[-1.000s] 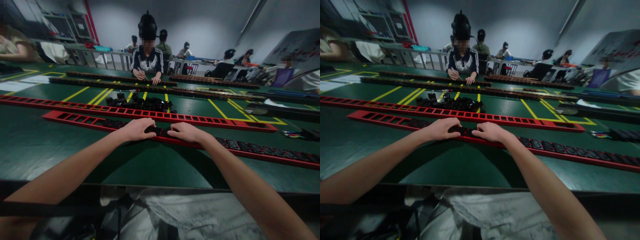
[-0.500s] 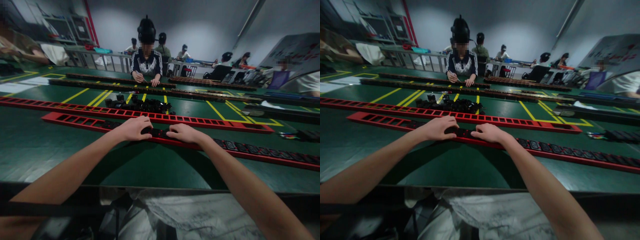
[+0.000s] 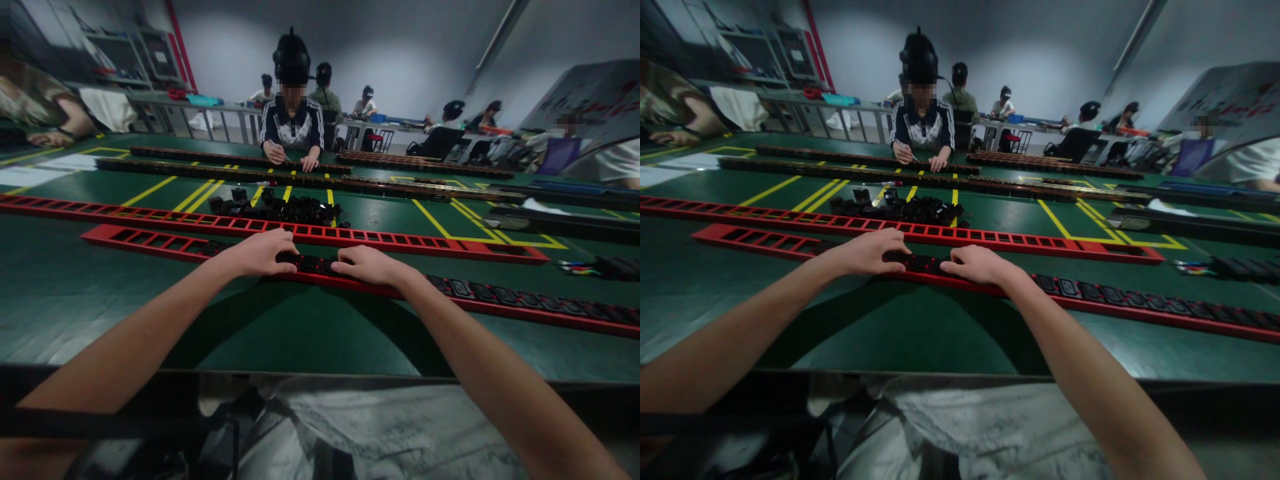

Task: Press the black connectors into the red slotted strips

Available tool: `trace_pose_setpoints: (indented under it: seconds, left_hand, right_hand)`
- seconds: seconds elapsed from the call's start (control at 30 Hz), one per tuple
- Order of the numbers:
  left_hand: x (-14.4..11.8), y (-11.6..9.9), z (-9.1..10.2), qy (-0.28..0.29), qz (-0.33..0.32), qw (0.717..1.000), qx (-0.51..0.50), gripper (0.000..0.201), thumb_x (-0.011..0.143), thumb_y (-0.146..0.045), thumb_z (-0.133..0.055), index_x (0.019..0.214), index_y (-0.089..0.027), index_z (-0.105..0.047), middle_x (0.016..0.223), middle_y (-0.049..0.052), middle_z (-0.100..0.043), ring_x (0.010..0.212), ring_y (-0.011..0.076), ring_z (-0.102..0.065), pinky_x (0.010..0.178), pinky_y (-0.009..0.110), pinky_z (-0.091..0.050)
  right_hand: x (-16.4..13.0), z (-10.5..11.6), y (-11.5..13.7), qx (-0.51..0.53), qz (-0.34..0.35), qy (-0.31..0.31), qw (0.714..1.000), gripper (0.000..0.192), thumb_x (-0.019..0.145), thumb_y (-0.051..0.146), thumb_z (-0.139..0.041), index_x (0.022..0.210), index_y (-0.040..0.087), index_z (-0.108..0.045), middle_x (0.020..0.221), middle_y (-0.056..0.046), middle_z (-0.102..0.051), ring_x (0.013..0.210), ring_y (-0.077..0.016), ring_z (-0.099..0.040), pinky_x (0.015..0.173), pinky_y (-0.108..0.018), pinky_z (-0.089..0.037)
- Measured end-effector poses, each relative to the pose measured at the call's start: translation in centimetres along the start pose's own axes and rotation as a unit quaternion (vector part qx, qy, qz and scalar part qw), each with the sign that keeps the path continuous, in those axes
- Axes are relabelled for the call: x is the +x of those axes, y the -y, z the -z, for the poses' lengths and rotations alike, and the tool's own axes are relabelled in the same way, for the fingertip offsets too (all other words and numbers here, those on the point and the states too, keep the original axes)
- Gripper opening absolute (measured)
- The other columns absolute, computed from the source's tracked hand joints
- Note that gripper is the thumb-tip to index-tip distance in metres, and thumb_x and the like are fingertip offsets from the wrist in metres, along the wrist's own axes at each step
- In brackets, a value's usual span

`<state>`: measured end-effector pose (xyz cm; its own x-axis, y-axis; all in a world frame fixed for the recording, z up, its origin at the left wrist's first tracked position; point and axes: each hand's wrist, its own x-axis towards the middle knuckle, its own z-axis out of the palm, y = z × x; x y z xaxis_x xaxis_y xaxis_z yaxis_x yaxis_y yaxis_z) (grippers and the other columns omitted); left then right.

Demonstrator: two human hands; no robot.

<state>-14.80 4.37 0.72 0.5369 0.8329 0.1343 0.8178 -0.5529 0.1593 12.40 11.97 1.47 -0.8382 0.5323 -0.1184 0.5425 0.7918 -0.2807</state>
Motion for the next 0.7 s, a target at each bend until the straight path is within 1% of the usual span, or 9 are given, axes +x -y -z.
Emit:
trace_pose_setpoints:
  seconds: [0.1,0.2,0.27,0.33,0.4,0.47,0.6,0.7]
  left_hand:
    - [-0.3,0.6,0.1,0.018,0.011,1.000,-0.010,0.043,0.086,-0.053,-0.056,0.110,-0.018,-0.065,0.111,0.008,-0.060,0.102,0.0222,-0.056,0.087,0.032,-0.043]
    - [-0.8,1.8,0.2,0.062,0.049,0.997,-0.008,0.055,0.078,-0.059,-0.063,0.116,-0.020,-0.061,0.113,0.008,-0.061,0.102,0.0231,-0.056,0.086,0.031,-0.042]
    - [-1.1,2.7,0.2,0.090,0.075,0.993,-0.011,0.059,0.072,-0.060,-0.067,0.114,-0.019,-0.061,0.111,0.008,-0.062,0.100,0.0232,-0.057,0.085,0.030,-0.042]
    - [-1.3,3.0,0.3,0.103,0.082,0.991,-0.014,0.055,0.071,-0.060,-0.068,0.108,-0.019,-0.062,0.107,0.007,-0.062,0.096,0.0220,-0.058,0.082,0.030,-0.043]
    - [-1.3,2.9,0.4,0.097,0.078,0.992,-0.003,0.051,0.072,-0.059,-0.066,0.103,-0.019,-0.063,0.103,0.006,-0.063,0.092,0.0213,-0.058,0.079,0.030,-0.043]
    - [-1.2,2.5,0.4,0.083,0.073,0.994,0.013,0.049,0.074,-0.059,-0.065,0.102,-0.019,-0.064,0.102,0.006,-0.063,0.092,0.0215,-0.058,0.077,0.030,-0.042]
    - [-0.8,1.2,-0.2,0.050,0.076,0.995,0.037,0.050,0.078,-0.062,-0.060,0.104,-0.020,-0.063,0.106,0.006,-0.063,0.097,0.0222,-0.059,0.074,0.029,-0.042]
    - [-0.4,0.2,-0.9,0.017,0.074,0.996,0.052,0.051,0.080,-0.062,-0.058,0.109,-0.020,-0.062,0.109,0.006,-0.063,0.101,0.0227,-0.059,0.074,0.029,-0.042]
  right_hand:
    - [0.0,-0.1,-0.1,0.005,0.000,-0.001,1.000,0.048,0.094,0.062,-0.037,0.083,0.019,-0.057,0.086,-0.007,-0.064,0.072,-0.0169,-0.054,0.064,-0.028,-0.035]
    - [0.0,-0.1,-0.3,0.012,-0.004,0.000,1.000,0.049,0.094,0.062,-0.037,0.084,0.019,-0.057,0.086,-0.006,-0.064,0.071,-0.0167,-0.054,0.063,-0.028,-0.034]
    - [0.0,-0.1,-0.3,0.012,-0.002,-0.001,1.000,0.050,0.093,0.063,-0.037,0.084,0.019,-0.058,0.086,-0.007,-0.064,0.071,-0.0168,-0.054,0.064,-0.028,-0.034]
    - [0.0,-0.1,-0.3,0.017,-0.004,-0.001,1.000,0.049,0.093,0.063,-0.038,0.083,0.019,-0.057,0.086,-0.007,-0.064,0.072,-0.0168,-0.054,0.064,-0.028,-0.035]
    - [0.0,-0.1,-0.4,0.023,-0.006,0.002,1.000,0.049,0.093,0.063,-0.038,0.083,0.019,-0.057,0.086,-0.007,-0.064,0.072,-0.0169,-0.054,0.065,-0.028,-0.035]
    - [-0.1,0.1,-0.4,0.028,-0.006,0.005,1.000,0.049,0.092,0.063,-0.039,0.083,0.019,-0.057,0.086,-0.007,-0.064,0.072,-0.0172,-0.054,0.065,-0.029,-0.036]
    - [-0.2,0.5,-0.6,0.038,-0.012,0.021,0.999,0.048,0.092,0.062,-0.041,0.084,0.019,-0.058,0.084,-0.006,-0.064,0.071,-0.0174,-0.055,0.064,-0.029,-0.036]
    - [-0.1,0.6,-0.5,0.022,-0.011,0.011,1.000,0.047,0.091,0.062,-0.042,0.081,0.019,-0.058,0.083,-0.006,-0.063,0.070,-0.0173,-0.054,0.063,-0.029,-0.035]
